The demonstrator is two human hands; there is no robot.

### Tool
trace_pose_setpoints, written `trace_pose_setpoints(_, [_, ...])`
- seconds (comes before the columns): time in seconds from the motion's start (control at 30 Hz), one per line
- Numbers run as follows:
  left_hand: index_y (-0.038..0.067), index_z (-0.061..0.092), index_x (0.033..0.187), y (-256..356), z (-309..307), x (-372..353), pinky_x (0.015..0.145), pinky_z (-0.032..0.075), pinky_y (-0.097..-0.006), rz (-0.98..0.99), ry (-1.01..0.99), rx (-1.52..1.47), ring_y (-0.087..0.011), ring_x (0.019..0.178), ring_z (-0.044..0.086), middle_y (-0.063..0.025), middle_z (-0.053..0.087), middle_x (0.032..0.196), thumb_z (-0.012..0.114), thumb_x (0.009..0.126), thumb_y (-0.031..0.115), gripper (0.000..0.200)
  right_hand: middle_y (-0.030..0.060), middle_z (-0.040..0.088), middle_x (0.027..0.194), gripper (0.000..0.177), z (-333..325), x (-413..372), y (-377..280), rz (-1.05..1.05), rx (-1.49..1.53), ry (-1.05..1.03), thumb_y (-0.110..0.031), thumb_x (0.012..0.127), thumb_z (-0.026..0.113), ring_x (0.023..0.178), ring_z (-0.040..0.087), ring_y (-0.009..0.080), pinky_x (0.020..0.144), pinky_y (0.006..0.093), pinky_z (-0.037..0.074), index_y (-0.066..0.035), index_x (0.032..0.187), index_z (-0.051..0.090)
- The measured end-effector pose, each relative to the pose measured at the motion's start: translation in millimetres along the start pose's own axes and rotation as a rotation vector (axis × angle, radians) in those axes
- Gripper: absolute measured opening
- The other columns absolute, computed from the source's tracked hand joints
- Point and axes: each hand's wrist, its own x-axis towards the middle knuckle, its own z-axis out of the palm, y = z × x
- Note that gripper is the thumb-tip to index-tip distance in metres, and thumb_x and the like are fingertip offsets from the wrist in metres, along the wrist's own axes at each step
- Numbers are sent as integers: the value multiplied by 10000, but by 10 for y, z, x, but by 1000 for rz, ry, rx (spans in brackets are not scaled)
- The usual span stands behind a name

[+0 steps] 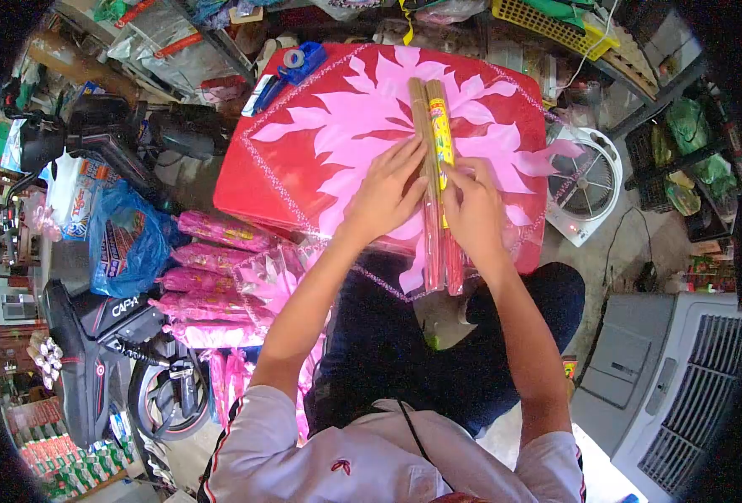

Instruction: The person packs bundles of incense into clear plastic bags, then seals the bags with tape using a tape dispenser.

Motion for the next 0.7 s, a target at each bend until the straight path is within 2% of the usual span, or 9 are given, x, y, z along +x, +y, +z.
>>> trace_pose_setpoints(0.13, [-43, 490, 1504, 26, 6, -6, 1219, 336, -486, -7, -17, 64, -432, 1459, 441, -263, 438, 1596, 614, 1005, 257, 595, 147, 632, 1278, 324, 87, 5, 35, -121, -34, 81, -141, 929, 694, 1047, 693, 356, 877, 452, 565, -70, 1238, 754])
trace_pose_setpoints(0.2, [-36, 491, 1506, 29, 17, -2, 1217, 340, -480, -43, 20, -32, -423, 1457, 447, -263, 451, 1588, 633, 999, 269, 609, 140, 614, 1306, 329, 136, 3, 74, -238, -84, 142, -195, 933, 705, 1032, 693, 366, 855, 476, 576, -79, 1237, 752])
trace_pose_setpoints(0.3, [-31, 497, 1502, -49, 41, 9, 1209, 354, -474, -58, 32, -76, -413, 1444, 465, -261, 482, 1562, 661, 989, 279, 621, 161, 603, 1341, 311, 57, 6, 42, -199, -54, 84, -192, 881, 779, 1082, 685, 336, 902, 442, 560, -64, 1164, 776])
trace_pose_setpoints(0.4, [-28, 520, 1477, 2, 7, -1, 1191, 373, -473, -107, 58, -116, -408, 1409, 496, -254, 534, 1507, 681, 984, 280, 603, 176, 598, 1359, 287, -139, -14, -145, -11, 52, -46, -239, 827, 840, 1114, 674, 350, 937, 444, 554, -42, 1027, 775])
trace_pose_setpoints(0.43, [-26, 530, 1467, 30, -4, 11, 1184, 380, -473, -129, 74, -135, -407, 1394, 509, -251, 553, 1485, 687, 983, 279, 593, 188, 593, 1370, 278, -137, -47, -124, -62, 9, -50, -246, 812, 851, 1146, 660, 363, 959, 451, 545, -36, 973, 768])
trace_pose_setpoints(0.53, [-23, 584, 1396, 16, -6, 5, 1133, 420, -476, -170, 124, -133, -408, 1301, 565, -239, 616, 1373, 678, 989, 268, 510, 227, 571, 1418, 271, -125, -114, -87, -210, -109, -62, -254, 776, 873, 1254, 598, 413, 1039, 470, 505, -20, 844, 753])
trace_pose_setpoints(0.6, [-32, 638, 1281, 7, 0, 7, 1037, 466, -468, -166, 219, -166, -402, 1153, 617, -231, 656, 1224, 685, 977, 234, 407, 254, 547, 1465, 257, -136, -140, -131, -290, -180, -75, -244, 768, 871, 1343, 533, 460, 1108, 483, 463, -17, 798, 754])
trace_pose_setpoints(0.7, [-20, 702, 1162, 5, -16, 23, 941, 515, -427, -174, 308, -202, -370, 1021, 669, -201, 701, 1074, 671, 986, 221, 300, 280, 493, 1535, 250, -63, -182, -136, -213, -227, -71, -227, 754, 871, 1432, 439, 502, 1183, 490, 393, -12, 742, 743])
